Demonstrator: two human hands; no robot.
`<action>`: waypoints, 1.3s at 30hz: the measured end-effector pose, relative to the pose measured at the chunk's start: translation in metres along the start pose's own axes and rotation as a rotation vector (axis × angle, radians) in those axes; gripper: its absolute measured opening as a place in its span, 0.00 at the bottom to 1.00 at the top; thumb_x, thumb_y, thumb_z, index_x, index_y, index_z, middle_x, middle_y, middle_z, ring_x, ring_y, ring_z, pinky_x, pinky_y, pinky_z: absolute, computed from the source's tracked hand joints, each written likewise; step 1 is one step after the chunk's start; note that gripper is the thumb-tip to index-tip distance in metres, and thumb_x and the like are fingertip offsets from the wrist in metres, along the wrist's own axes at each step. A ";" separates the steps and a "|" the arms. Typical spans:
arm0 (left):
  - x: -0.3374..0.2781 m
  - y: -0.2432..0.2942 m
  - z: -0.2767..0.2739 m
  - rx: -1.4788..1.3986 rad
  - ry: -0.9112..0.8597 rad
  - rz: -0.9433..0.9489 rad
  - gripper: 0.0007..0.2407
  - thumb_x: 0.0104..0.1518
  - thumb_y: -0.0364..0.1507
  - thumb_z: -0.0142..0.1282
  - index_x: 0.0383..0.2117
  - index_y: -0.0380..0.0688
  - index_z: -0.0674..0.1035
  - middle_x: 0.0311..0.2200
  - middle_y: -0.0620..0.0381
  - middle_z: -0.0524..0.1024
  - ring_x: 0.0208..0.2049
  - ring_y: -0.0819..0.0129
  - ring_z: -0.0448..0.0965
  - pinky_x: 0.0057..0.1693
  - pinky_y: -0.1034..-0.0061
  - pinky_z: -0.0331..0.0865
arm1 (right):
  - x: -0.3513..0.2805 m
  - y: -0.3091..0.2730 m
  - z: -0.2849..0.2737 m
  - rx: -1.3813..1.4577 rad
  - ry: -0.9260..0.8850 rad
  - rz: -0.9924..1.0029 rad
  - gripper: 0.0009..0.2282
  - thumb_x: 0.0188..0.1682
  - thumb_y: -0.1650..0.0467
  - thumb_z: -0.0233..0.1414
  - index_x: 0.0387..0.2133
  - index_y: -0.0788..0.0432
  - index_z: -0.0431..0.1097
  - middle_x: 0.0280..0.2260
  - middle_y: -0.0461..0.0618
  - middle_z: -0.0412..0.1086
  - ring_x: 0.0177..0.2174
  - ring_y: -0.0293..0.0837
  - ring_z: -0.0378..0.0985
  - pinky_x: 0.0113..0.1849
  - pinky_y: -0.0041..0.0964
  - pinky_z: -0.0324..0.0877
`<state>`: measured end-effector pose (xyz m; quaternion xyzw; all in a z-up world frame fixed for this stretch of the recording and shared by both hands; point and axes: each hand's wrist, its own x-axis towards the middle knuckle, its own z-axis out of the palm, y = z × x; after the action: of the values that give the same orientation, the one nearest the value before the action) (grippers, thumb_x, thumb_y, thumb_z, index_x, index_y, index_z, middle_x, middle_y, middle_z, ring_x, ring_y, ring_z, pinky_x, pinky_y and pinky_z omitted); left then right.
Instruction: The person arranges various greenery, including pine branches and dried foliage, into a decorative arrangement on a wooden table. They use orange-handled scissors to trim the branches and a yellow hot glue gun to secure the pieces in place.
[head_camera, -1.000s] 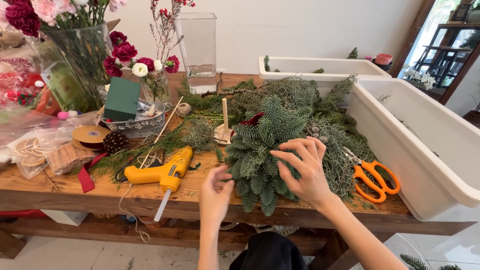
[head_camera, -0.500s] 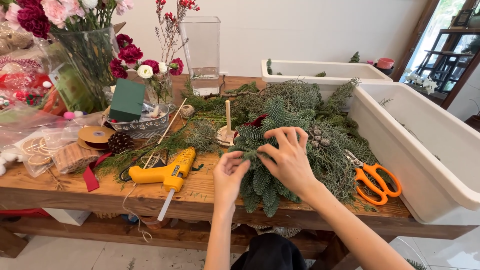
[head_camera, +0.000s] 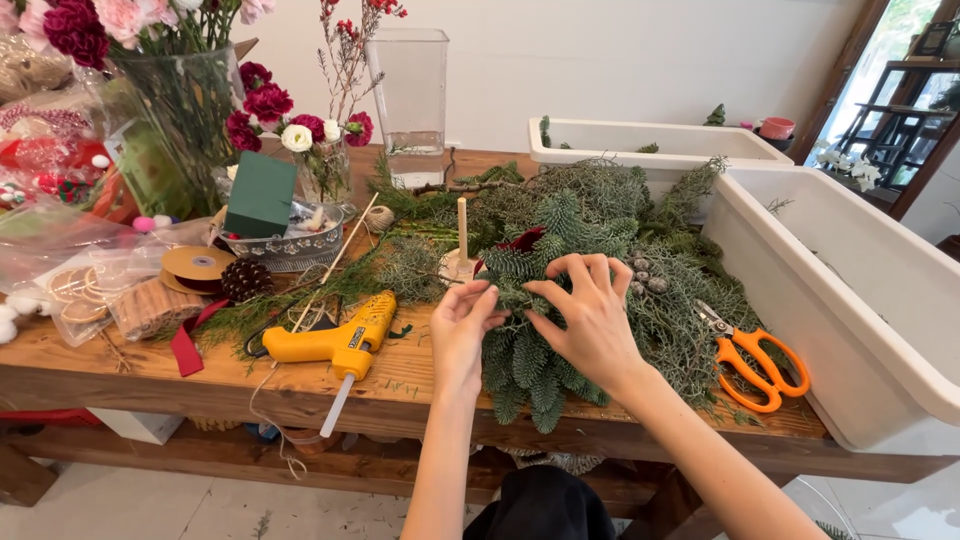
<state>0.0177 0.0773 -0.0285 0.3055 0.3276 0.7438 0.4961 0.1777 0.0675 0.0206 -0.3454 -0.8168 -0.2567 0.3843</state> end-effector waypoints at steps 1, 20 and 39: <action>0.002 0.000 0.003 -0.002 0.002 -0.002 0.09 0.54 0.22 0.62 0.40 0.34 0.77 0.30 0.50 0.76 0.25 0.65 0.82 0.35 0.81 0.78 | -0.001 0.000 0.000 0.000 -0.003 -0.001 0.07 0.40 0.70 0.64 0.29 0.52 0.75 0.36 0.45 0.64 0.44 0.47 0.60 0.50 0.50 0.47; -0.005 -0.009 -0.002 0.211 0.013 0.048 0.12 0.49 0.20 0.65 0.39 0.38 0.78 0.28 0.52 0.79 0.24 0.74 0.80 0.32 0.85 0.72 | 0.006 0.003 0.000 0.029 -0.052 0.025 0.04 0.42 0.70 0.63 0.27 0.51 0.75 0.37 0.44 0.63 0.45 0.45 0.59 0.51 0.51 0.46; -0.049 -0.030 0.035 0.557 0.039 0.428 0.18 0.54 0.17 0.58 0.38 0.47 0.59 0.44 0.47 0.68 0.53 0.46 0.71 0.56 0.55 0.68 | 0.014 -0.006 0.005 0.107 -0.101 -0.029 0.10 0.42 0.58 0.60 0.29 0.47 0.76 0.39 0.46 0.64 0.45 0.46 0.60 0.53 0.52 0.43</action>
<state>0.0770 0.0468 -0.0371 0.4766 0.4558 0.7187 0.2203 0.1646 0.0722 0.0283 -0.3251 -0.8526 -0.2006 0.3566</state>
